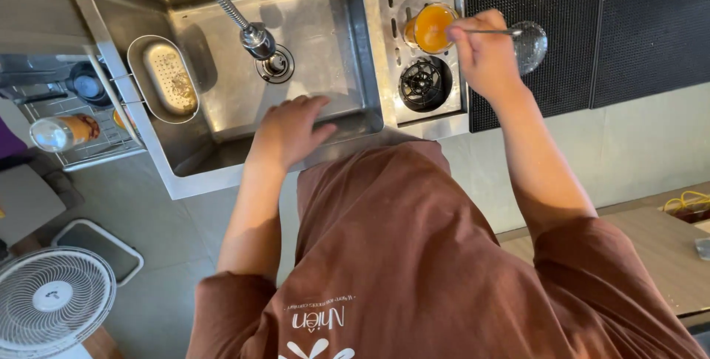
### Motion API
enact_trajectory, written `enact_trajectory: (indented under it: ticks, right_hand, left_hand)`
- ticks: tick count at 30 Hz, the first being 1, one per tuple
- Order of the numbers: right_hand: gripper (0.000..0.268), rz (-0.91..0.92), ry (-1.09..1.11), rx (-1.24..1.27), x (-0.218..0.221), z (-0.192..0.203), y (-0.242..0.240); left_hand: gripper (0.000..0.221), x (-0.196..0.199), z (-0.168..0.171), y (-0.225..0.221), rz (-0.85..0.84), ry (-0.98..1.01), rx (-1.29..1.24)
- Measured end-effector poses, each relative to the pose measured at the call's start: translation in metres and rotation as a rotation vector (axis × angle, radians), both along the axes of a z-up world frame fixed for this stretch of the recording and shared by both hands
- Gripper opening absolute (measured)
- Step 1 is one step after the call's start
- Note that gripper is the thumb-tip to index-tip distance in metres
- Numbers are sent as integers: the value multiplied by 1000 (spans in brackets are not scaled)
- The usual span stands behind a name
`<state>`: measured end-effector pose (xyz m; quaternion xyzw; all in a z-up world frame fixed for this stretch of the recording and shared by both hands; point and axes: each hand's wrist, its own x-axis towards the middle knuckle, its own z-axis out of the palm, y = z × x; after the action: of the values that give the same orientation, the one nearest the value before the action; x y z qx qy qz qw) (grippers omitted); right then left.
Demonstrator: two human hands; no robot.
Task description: Preparing a beverage component by cleaning tools and mixing ingredients in a glass.
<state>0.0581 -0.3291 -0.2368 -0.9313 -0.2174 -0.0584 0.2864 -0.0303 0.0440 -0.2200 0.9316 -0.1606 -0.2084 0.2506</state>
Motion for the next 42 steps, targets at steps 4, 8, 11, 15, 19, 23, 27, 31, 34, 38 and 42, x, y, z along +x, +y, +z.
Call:
enact_trajectory:
  ticks: [4, 8, 11, 15, 19, 23, 27, 31, 34, 38, 42]
  right_hand:
    - [12, 44, -75, -112, 2, -12, 3]
    - [11, 11, -42, -101, 4, -19, 1]
    - [12, 14, -72, -83, 5, -16, 1]
    - [13, -4, -42, -50, 4, -21, -2]
    - [13, -8, -17, -33, 0, -20, -3]
    - [13, -62, 13, 39, -8, 1, 0]
    - [6, -111, -79, 18, -26, 25, -1]
    - [8, -130, -109, 5, -44, 48, -9]
    - [13, -104, -112, 74, -54, 53, -19]
    - [17, -89, -135, 172, -67, 56, -42]
    - [17, -82, -107, 308, -78, 65, -82]
  left_hand:
    - [45, -38, -39, 9, 128, 61, 110]
    - [42, -51, -42, 9, 226, 87, 24]
    - [37, -50, -45, 6, 268, 10, 6]
    - [38, -34, -41, -11, 272, -70, -138]
    - [63, -1, -40, -62, 300, -90, -505]
    - [91, 43, -76, -135, 280, -88, -658]
    - [102, 76, -90, -188, 405, -136, -806]
    - [86, 84, -124, -217, 531, -188, -860]
    - [80, 86, -127, -219, 533, -204, -896]
    - [76, 84, -112, -220, 515, -59, -980]
    - [80, 75, -87, -234, 497, -243, -827]
